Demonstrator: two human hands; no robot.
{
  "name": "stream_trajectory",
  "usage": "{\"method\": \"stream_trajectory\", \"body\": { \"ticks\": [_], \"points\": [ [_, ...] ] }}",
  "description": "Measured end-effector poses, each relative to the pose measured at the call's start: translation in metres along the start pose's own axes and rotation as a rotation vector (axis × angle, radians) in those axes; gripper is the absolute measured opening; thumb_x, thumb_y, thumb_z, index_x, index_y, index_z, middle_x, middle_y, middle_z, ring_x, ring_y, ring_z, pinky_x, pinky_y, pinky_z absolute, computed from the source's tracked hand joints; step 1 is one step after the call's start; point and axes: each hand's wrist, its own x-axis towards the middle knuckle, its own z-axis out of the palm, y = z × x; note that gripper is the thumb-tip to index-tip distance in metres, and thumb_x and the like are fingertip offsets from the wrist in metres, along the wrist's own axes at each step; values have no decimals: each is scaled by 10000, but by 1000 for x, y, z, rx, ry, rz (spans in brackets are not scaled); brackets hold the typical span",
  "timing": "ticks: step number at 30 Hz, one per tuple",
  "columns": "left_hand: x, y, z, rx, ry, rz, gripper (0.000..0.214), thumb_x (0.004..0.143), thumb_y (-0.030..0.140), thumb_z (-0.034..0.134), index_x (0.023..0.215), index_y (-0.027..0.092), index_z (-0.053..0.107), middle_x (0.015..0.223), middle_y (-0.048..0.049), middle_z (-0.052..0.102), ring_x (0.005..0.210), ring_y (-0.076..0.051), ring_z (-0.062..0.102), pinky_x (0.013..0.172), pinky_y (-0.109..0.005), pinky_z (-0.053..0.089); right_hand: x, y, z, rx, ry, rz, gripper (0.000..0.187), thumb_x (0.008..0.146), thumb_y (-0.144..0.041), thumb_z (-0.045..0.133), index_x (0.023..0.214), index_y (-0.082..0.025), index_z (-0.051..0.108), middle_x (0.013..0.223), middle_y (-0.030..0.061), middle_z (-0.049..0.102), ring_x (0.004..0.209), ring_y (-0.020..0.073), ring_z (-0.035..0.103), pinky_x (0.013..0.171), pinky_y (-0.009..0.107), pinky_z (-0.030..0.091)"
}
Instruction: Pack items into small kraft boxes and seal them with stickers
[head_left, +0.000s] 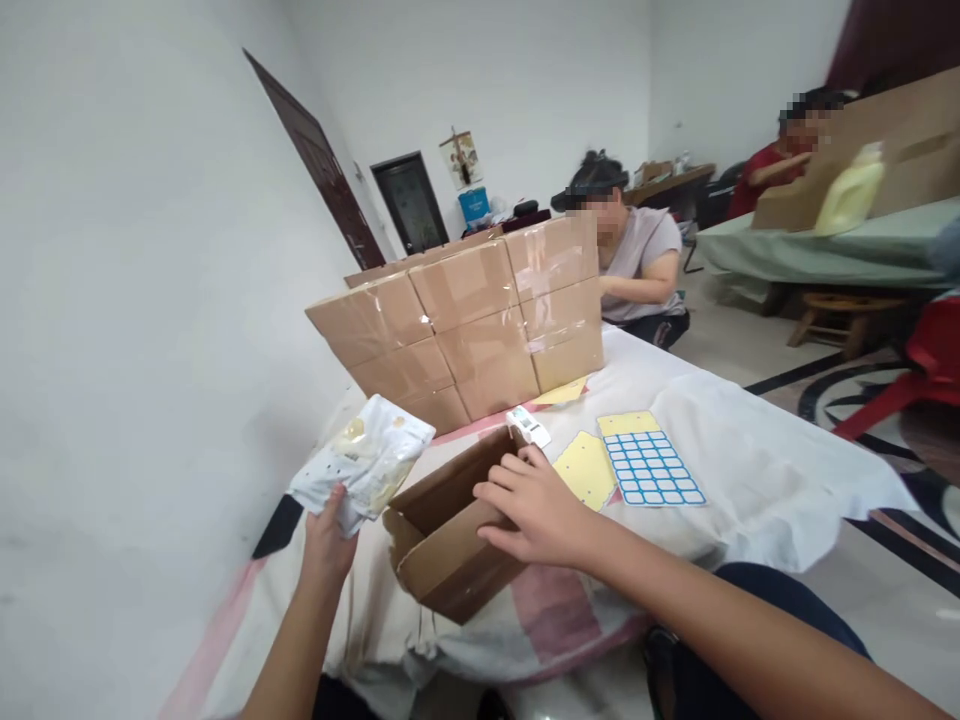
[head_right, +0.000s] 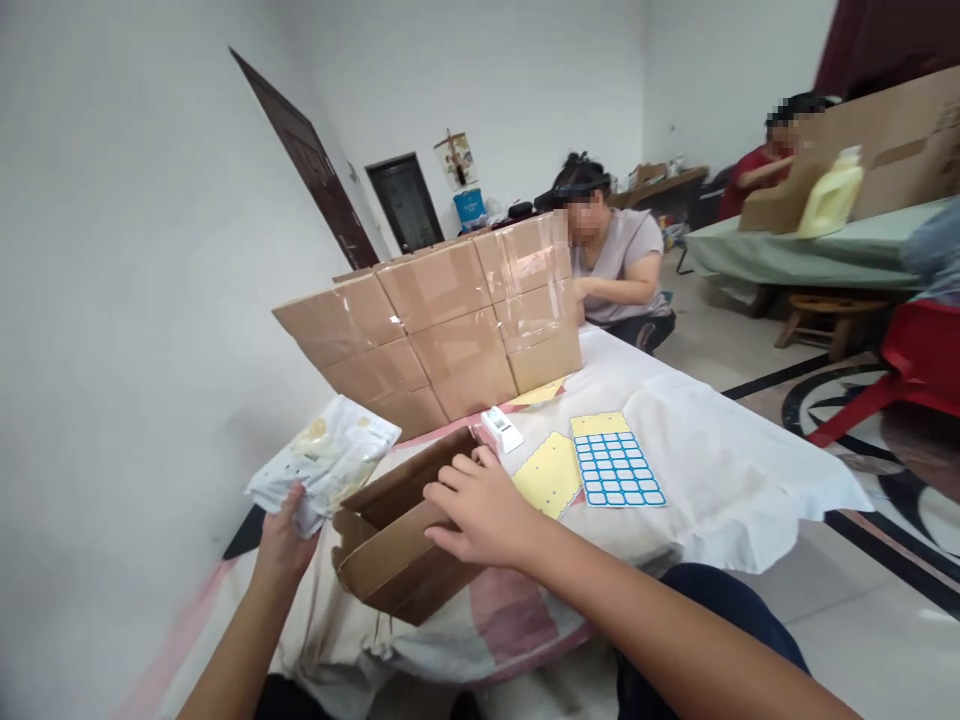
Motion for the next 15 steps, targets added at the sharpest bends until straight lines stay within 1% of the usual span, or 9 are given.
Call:
{"method": "stream_trajectory", "body": {
  "ticks": [2, 5, 7, 9, 11, 12, 15],
  "points": [
    [-2, 13, -2, -22, 30, 58, 518, 760, 396, 815, 1241, 281, 661, 1333, -57, 692, 1306, -265, 600, 1125, -413, 472, -1, -2, 1, -4, 4, -6, 347, 930, -454, 630, 1133, -176, 675, 948, 71, 654, 933, 241, 515, 858, 424, 336],
    [-10, 33, 3, -36, 48, 131, 531, 723, 393, 846, 1216, 287, 678, 1363, -50, 676, 1357, -279, 555, 1164, -442, 429, -1, -5, -2, -9, -5, 1, 336, 935, -440, 631, 1139, -175, 673, 966, 74, 657, 943, 244, 512, 861, 421, 328],
    [-19, 48, 11, -44, 46, 181, 517, 725, 400, 845, 1206, 302, 684, 1373, -35, 670, 1384, -281, 527, 1172, -457, 420, 0, -6, -4, -13, -15, 0, 335, 935, -440, 633, 1131, -173, 676, 967, 75, 657, 944, 246, 513, 860, 422, 329],
    [-29, 64, 22, -60, 23, 216, 479, 752, 398, 825, 1202, 312, 685, 1390, -24, 659, 1405, -283, 504, 1169, -468, 426, 0, -6, -5, -15, -23, 0, 340, 934, -447, 634, 1129, -172, 681, 957, 75, 657, 943, 249, 522, 852, 425, 335],
    [-40, 81, 38, -63, -3, 216, 436, 785, 386, 800, 1199, 308, 689, 1401, -22, 652, 1408, -289, 500, 1158, -474, 444, -1, -5, -5, -14, -22, 4, 353, 932, -450, 639, 1146, -172, 684, 992, 86, 664, 961, 257, 539, 856, 433, 347],
    [-46, 90, 46, -54, -9, 197, 419, 799, 382, 788, 1199, 304, 690, 1402, -25, 650, 1401, -293, 508, 1150, -476, 456, -2, -4, -4, -12, -14, 6, 361, 930, -450, 645, 1158, -173, 685, 1044, 101, 667, 983, 265, 550, 865, 441, 357],
    [-63, 110, 70, 1, -3, 91, 403, 817, 361, 773, 1204, 277, 695, 1390, -44, 659, 1360, -312, 551, 1126, -469, 490, -4, -4, -5, 40, 74, 33, 357, 928, -430, 652, 1161, -165, 700, 1225, 149, 643, 1070, 285, 575, 905, 455, 400]
  ]
}}
